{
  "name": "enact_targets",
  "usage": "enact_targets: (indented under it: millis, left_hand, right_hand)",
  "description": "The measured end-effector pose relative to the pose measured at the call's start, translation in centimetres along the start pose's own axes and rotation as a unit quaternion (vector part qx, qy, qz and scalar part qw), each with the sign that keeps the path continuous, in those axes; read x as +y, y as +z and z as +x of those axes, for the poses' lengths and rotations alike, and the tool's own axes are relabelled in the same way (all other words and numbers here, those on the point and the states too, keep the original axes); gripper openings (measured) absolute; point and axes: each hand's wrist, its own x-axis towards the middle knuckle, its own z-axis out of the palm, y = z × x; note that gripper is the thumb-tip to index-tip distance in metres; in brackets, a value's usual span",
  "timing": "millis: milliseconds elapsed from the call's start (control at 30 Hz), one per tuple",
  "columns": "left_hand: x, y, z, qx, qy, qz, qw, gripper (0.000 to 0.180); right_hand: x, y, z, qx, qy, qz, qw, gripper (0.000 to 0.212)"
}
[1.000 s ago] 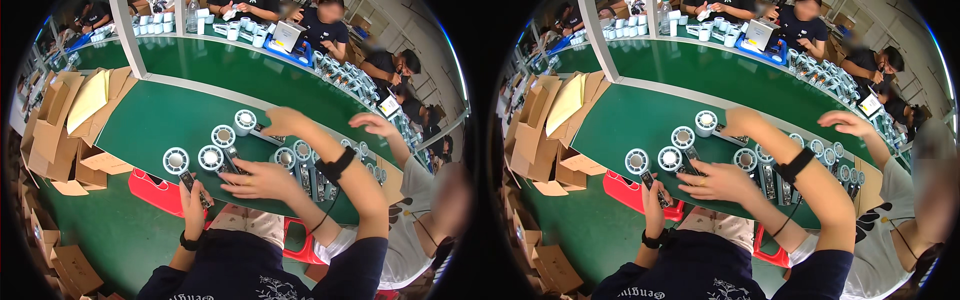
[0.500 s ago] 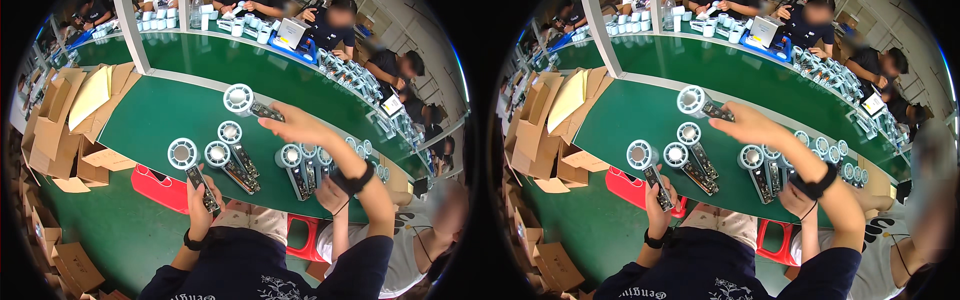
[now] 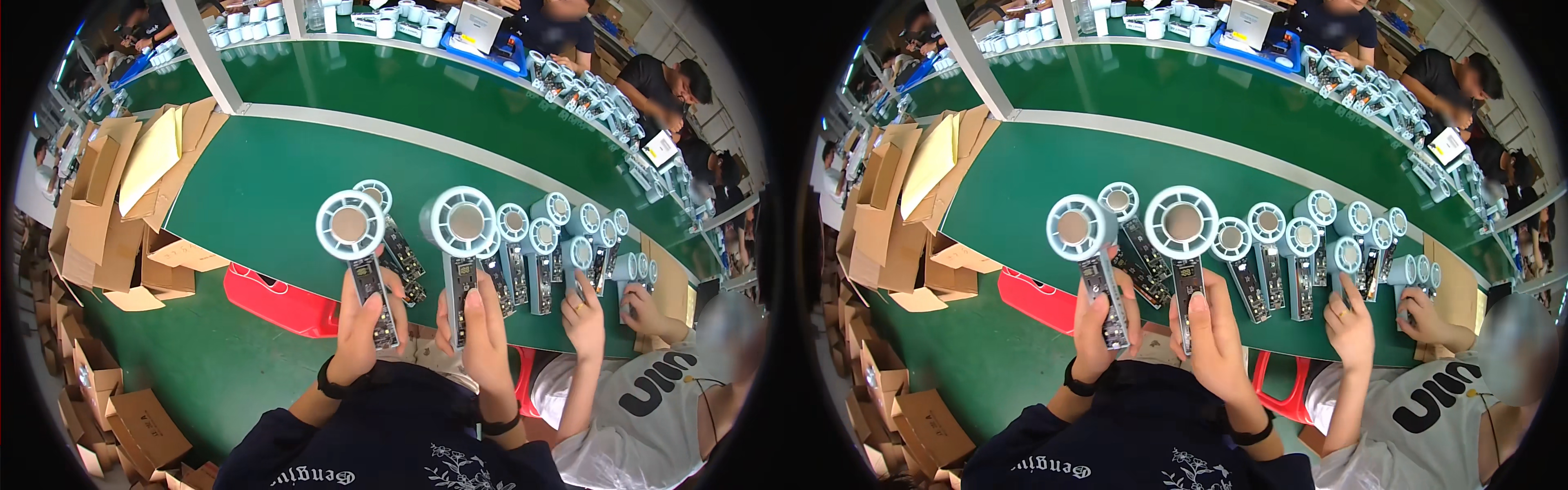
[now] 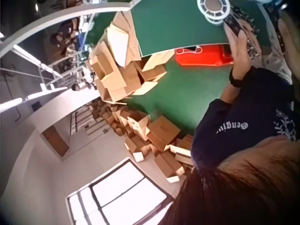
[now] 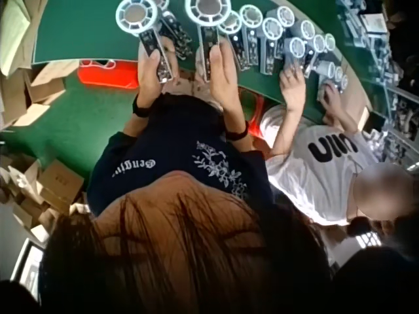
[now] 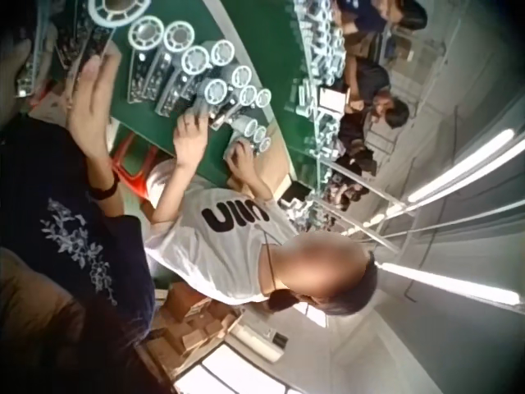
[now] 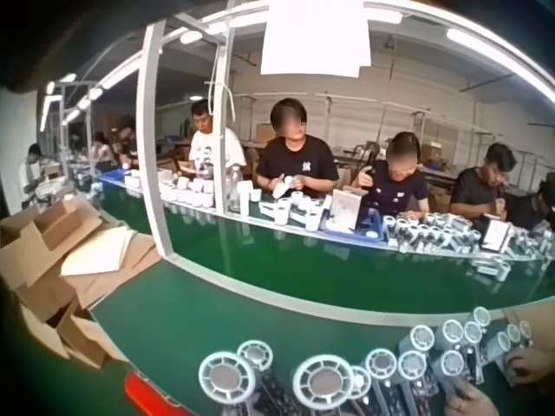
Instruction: The person picks up handheld fan assemblies from an assembly line table, tests their LED displays and fan functions by pressing their power buttons by hand, and arranges the tested fans on the table.
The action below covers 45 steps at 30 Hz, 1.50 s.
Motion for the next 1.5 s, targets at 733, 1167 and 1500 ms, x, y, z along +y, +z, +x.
enact_targets:
  millis: [733,1167,1500]
  left_hand:
    - [-6.0,4.0,1.1,-0.08,-0.065,0.062,0.993,0.045]
    - [-6.4,4.1,0.6,-0.053,-0.067,0.049,0.995,0.046]
    - [-6.1,4.5,0.7,-0.058,-0.06,0.071,0.994,0.027]
  right_hand:
    - [4.7,-5.6,-1.7,0.061,-0.073,0.024,0.995,0.034]
    - [4.4,-5.1,-1.8,0.079,-0.07,0.062,0.992,0.034]
    - [4.9,-5.9,-1.7,0.068,-0.069,-0.029,0.995,0.031]
